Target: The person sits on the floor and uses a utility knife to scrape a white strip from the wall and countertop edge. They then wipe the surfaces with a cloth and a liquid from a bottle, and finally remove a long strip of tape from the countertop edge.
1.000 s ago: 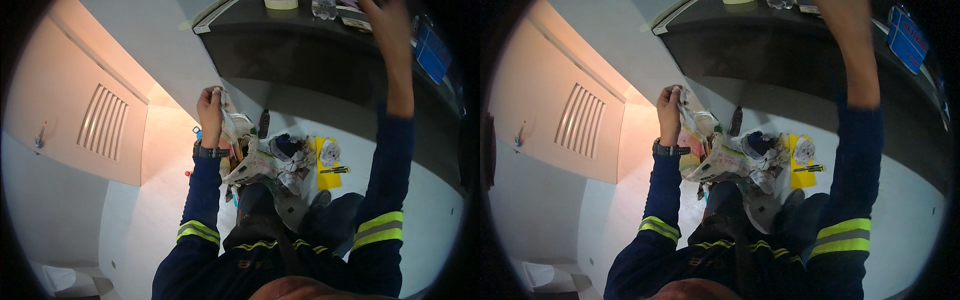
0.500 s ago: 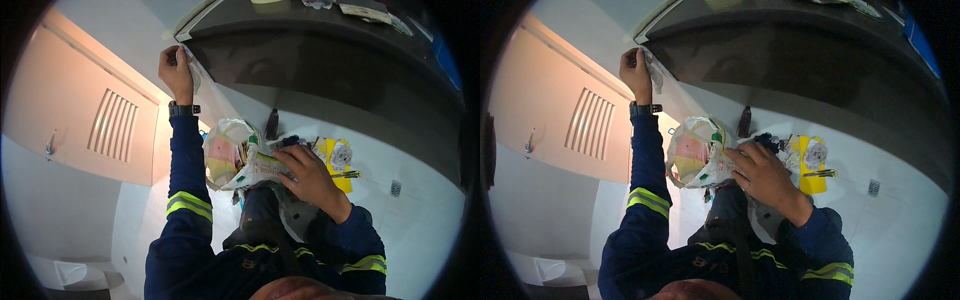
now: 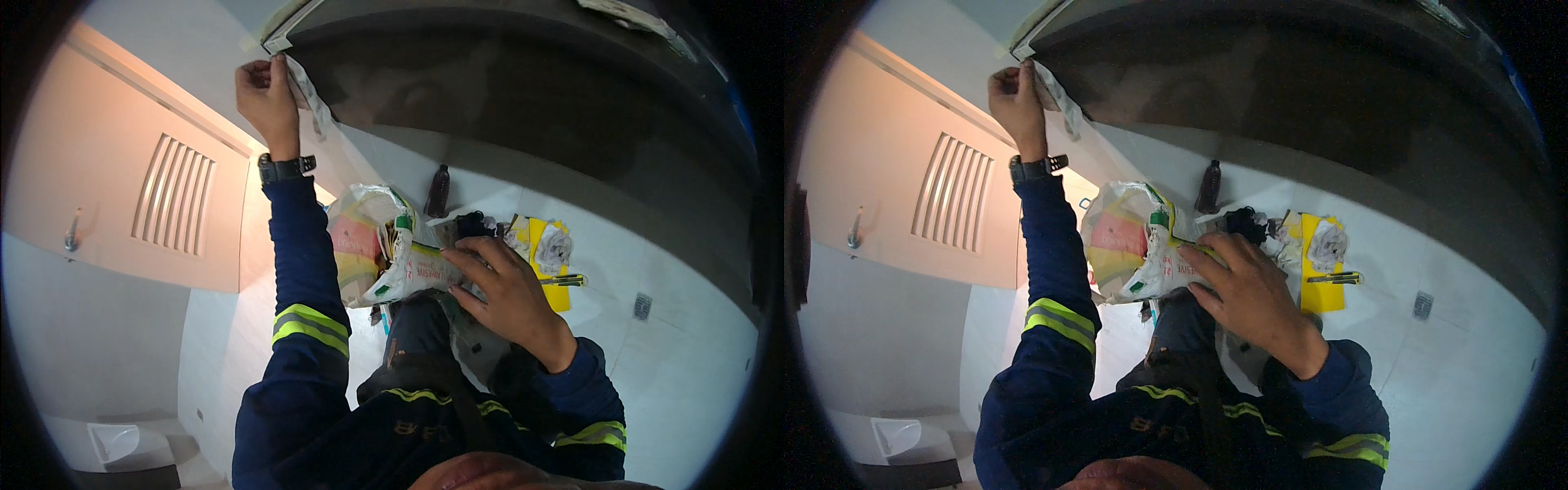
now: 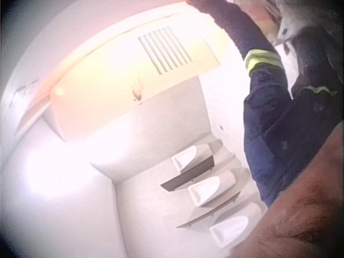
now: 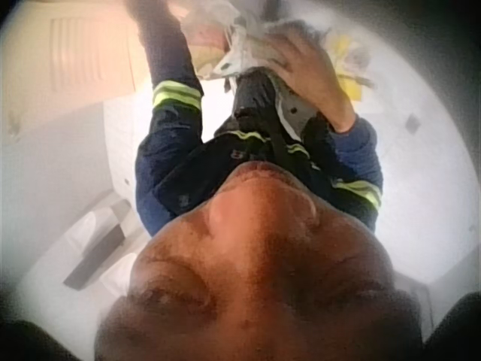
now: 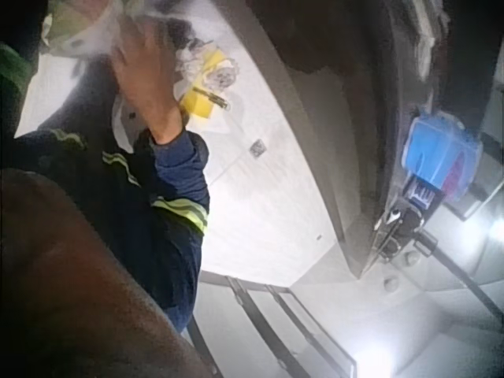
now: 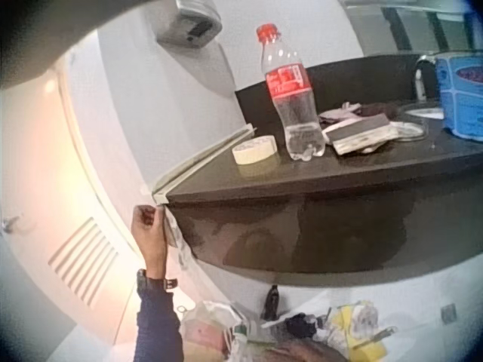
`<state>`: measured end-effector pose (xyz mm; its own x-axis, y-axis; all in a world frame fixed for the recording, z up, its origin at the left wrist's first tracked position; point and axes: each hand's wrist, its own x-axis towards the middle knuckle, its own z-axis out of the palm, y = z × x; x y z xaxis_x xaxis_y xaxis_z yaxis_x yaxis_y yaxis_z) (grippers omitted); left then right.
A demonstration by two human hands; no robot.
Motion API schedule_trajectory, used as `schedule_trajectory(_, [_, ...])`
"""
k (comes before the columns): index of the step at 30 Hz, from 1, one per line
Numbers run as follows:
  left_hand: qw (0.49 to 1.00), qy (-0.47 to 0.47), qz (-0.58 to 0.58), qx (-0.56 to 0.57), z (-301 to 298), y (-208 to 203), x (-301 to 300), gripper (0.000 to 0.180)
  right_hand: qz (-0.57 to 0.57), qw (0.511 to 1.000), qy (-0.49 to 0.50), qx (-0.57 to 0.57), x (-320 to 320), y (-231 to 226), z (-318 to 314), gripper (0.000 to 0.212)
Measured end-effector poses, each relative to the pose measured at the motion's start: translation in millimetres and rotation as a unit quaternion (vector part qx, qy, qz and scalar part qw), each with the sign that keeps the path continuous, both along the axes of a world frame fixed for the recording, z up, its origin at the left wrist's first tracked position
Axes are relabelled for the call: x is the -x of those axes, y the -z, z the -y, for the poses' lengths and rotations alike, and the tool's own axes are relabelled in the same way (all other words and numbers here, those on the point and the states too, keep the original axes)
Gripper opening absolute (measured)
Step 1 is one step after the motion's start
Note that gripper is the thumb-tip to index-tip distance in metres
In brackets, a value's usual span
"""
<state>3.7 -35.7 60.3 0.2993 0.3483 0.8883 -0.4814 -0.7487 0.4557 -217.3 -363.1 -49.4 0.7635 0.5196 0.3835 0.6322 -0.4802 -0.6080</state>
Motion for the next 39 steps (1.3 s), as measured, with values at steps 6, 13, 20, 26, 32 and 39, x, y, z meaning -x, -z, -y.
schedule_trajectory(6, [0.993, 0.056, -0.100, 0.011, -22.7, 10.4, -8.6, 0.026, 0.009, 1.000, -0.011, 0.011, 0.5, -0.7, -5.3, 0.049])
schedule_trajectory(13, [0.994, 0.008, -0.107, 0.028, -2.5, 97.3, 11.1, 0.026, 0.025, 0.999, -0.018, -0.031, -6.4, -0.5, -8.7, 0.051])
schedule_trajectory(20, [0.995, -0.042, -0.084, -0.030, -4.2, 41.8, 6.9, 0.028, 0.019, 0.999, -0.018, -0.020, -4.5, -10.9, -4.3, 0.046])
schedule_trajectory(26, [0.998, 0.014, -0.062, 0.004, 3.1, 75.2, 6.1, 0.023, 0.022, 0.999, -0.019, -0.027, -6.1, -7.8, -4.3, 0.047])
schedule_trajectory(32, [0.991, 0.081, -0.071, 0.073, -5.5, 32.5, 4.6, 0.026, 0.013, 1.000, -0.015, -0.013, -0.8, -9.7, -1.0, 0.045])
schedule_trajectory(39, [0.990, 0.089, -0.083, 0.066, -9.6, 38.9, 1.6, 0.024, 0.021, 1.000, -0.005, -0.017, 0.5, -11.7, -2.4, 0.047])
